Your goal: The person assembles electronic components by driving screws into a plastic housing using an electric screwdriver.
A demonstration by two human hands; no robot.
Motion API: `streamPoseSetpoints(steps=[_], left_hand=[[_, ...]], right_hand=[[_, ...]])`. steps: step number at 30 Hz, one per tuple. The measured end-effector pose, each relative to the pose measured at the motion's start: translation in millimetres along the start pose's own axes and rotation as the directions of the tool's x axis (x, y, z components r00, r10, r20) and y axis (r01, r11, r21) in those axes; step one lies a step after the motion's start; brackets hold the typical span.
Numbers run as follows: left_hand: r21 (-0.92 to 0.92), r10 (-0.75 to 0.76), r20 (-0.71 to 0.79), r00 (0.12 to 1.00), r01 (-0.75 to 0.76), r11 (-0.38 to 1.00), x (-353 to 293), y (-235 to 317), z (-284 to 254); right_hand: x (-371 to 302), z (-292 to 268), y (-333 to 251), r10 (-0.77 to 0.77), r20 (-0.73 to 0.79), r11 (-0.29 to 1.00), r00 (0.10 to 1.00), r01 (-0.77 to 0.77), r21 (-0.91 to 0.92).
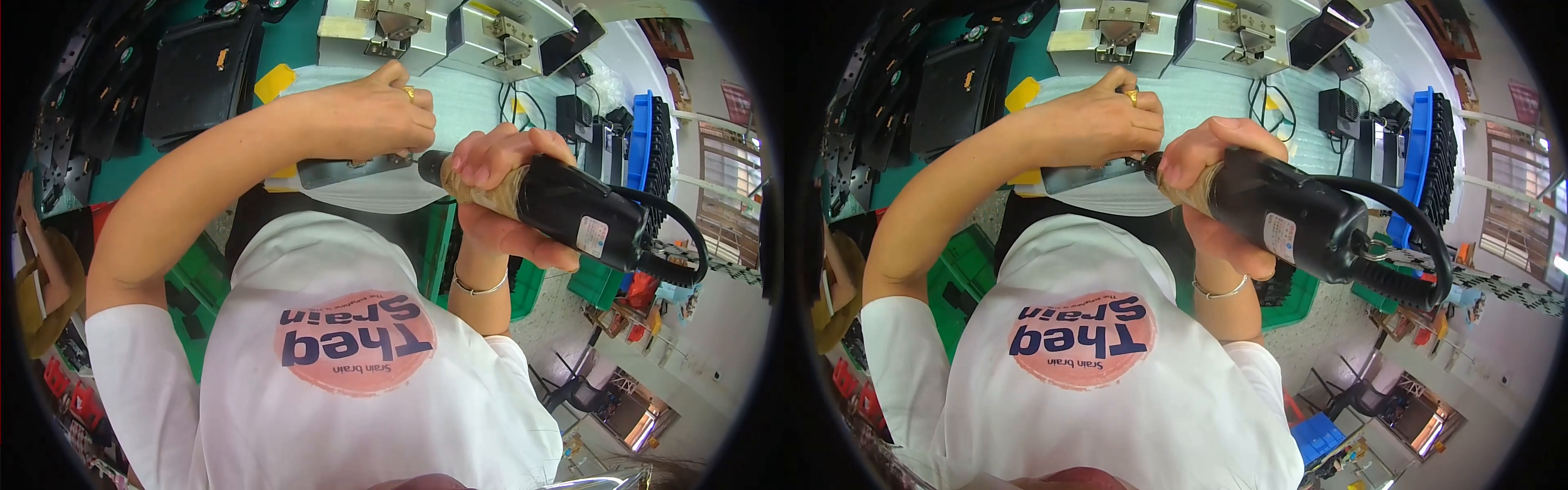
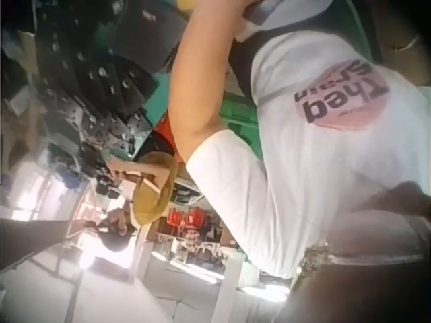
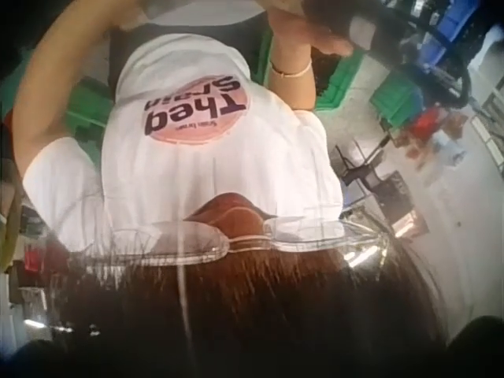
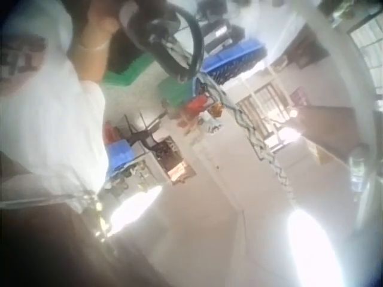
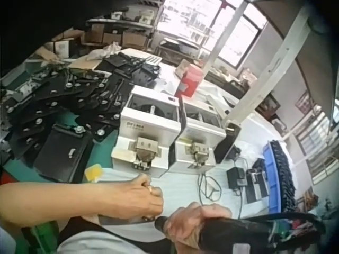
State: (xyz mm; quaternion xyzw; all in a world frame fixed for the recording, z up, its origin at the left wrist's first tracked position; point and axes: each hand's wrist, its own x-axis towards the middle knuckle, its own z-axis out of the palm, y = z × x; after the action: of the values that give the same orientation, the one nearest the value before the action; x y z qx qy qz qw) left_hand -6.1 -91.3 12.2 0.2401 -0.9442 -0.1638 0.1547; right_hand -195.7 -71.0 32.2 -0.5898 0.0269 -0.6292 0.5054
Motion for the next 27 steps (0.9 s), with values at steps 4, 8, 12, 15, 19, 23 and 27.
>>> streamPoseSetpoints(steps=[4,8,12,15,19,23,27], left_hand=[[0.001,0.020,0.055,0.998,-0.020,1.000,6,0,-6],[0.161,-0.057,0.093,0.994,0.041,0.986,15,13,-9],[0.201,-0.066,0.142,0.988,0.037,0.979,18,15,-7],[0.193,-0.034,0.098,0.995,0.014,0.981,15,10,-4],[0.138,-0.049,0.094,0.994,0.036,0.990,14,10,-7],[0.117,-0.046,0.095,0.994,0.035,0.993,14,7,-4],[0.111,-0.058,0.088,0.994,0.048,0.993,12,6,-2]], right_hand=[[0,-1,-4,0.027,0.024,1.000,0.999,-0.027,-0.017],[-3,0,-8,0.052,0.030,0.997,0.998,-0.050,-0.059],[-5,6,-10,0.028,0.029,0.996,0.999,-0.025,-0.084],[-6,7,-11,0.014,0.026,0.995,1.000,-0.011,-0.102],[-2,7,-14,0.102,-0.029,0.994,0.994,-0.103,-0.027],[-3,9,-12,0.092,-0.080,0.994,0.993,-0.096,-0.055],[-5,10,-12,0.080,-0.101,0.994,0.992,-0.088,-0.071]])
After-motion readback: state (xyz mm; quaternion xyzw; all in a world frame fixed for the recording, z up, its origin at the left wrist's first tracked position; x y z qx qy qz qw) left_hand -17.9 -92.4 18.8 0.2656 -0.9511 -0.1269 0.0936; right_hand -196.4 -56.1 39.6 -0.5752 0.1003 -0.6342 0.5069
